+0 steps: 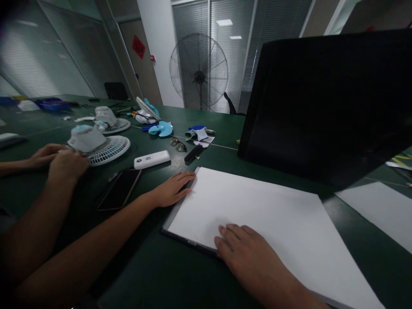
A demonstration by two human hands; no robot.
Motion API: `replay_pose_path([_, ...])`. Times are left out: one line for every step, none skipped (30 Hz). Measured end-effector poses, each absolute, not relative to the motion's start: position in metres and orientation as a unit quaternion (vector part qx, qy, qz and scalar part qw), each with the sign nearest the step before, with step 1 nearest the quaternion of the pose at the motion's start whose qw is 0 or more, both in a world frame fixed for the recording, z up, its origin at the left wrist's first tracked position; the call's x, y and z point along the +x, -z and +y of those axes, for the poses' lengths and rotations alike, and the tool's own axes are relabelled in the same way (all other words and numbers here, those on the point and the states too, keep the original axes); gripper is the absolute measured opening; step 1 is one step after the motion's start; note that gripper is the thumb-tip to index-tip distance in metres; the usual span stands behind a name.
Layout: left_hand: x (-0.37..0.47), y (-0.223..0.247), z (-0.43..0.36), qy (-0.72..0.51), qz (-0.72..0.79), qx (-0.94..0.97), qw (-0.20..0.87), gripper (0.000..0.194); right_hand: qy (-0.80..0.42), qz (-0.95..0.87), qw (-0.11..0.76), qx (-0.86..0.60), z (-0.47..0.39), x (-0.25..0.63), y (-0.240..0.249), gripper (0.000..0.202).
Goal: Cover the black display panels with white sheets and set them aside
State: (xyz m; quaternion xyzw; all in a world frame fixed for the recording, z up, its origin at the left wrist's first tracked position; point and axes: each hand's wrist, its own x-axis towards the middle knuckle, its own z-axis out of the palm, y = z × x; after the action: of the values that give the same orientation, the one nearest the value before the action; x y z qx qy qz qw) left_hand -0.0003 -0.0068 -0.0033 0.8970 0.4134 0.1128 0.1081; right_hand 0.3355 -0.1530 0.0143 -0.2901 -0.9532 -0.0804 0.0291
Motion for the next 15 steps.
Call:
replay_pose_path([-0.001, 0.004, -0.007, -0.114, 0.413, 0.897, 0.110, 0.059, 0.064, -0.953, 0.022, -0.295, -0.154, 0.332, -0.016, 0.037])
replay_pose_path([-0.001, 0.004, -0.007, -0.112, 0.410, 0.898, 0.111, 0.062, 0.044, -0.952, 0.011, -0.302, -0.155, 0.330, -0.018, 0.039])
replay_pose_path([-0.002, 0.004, -0.006, -0.109, 0.407, 0.900, 0.113, 0.063, 0.019, -0.951, -0.003, -0.308, -0.157, 0.327, -0.022, 0.042])
replay_pose_path([-0.003, 0.004, -0.006, -0.105, 0.404, 0.902, 0.114, 0.063, -0.008, -0.950, -0.017, -0.312, -0.159, 0.327, -0.025, 0.046])
replay_pose_path([-0.003, 0.004, -0.006, -0.101, 0.401, 0.903, 0.115, 0.062, -0.035, -0.948, -0.027, -0.317, -0.161, 0.327, -0.029, 0.050])
replay_pose_path([-0.004, 0.004, -0.006, -0.098, 0.400, 0.904, 0.114, 0.060, -0.061, -0.945, -0.036, -0.320, -0.163, 0.331, -0.031, 0.055])
replay_pose_path([-0.004, 0.004, -0.006, -0.098, 0.401, 0.904, 0.114, 0.058, -0.082, -0.941, -0.038, -0.325, -0.164, 0.337, -0.032, 0.059])
replay_pose_path([-0.005, 0.004, -0.006, -0.098, 0.403, 0.903, 0.115, 0.057, -0.094, -0.936, -0.036, -0.336, -0.163, 0.348, -0.031, 0.063])
replay_pose_path([-0.005, 0.004, -0.006, -0.098, 0.404, 0.902, 0.116, 0.057, -0.094, -0.930, -0.029, -0.355, -0.161, 0.363, -0.027, 0.065])
replay_pose_path([-0.005, 0.004, -0.005, -0.099, 0.404, 0.902, 0.118, 0.057, -0.081, -0.920, -0.017, -0.382, -0.158, 0.384, -0.022, 0.066])
replay_pose_path([-0.005, 0.004, -0.005, -0.101, 0.403, 0.902, 0.120, 0.057, -0.058, -0.906, -0.003, -0.419, -0.152, 0.408, -0.015, 0.066])
replay_pose_path([-0.005, 0.005, -0.005, -0.103, 0.402, 0.902, 0.122, 0.057, -0.025, -0.888, 0.014, -0.460, -0.145, 0.437, -0.008, 0.067])
replay_pose_path([-0.005, 0.005, -0.005, -0.106, 0.401, 0.902, 0.123, 0.058, 0.012, -0.860, 0.034, -0.509, -0.137, 0.468, -0.001, 0.067])
replay_pose_path([-0.006, 0.005, -0.004, -0.110, 0.400, 0.901, 0.124, 0.058, 0.043, -0.826, 0.044, -0.560, -0.129, 0.499, 0.005, 0.068])
replay_pose_path([-0.006, 0.004, -0.004, -0.113, 0.399, 0.901, 0.125, 0.058, 0.074, -0.785, 0.049, -0.613, -0.122, 0.528, 0.008, 0.069])
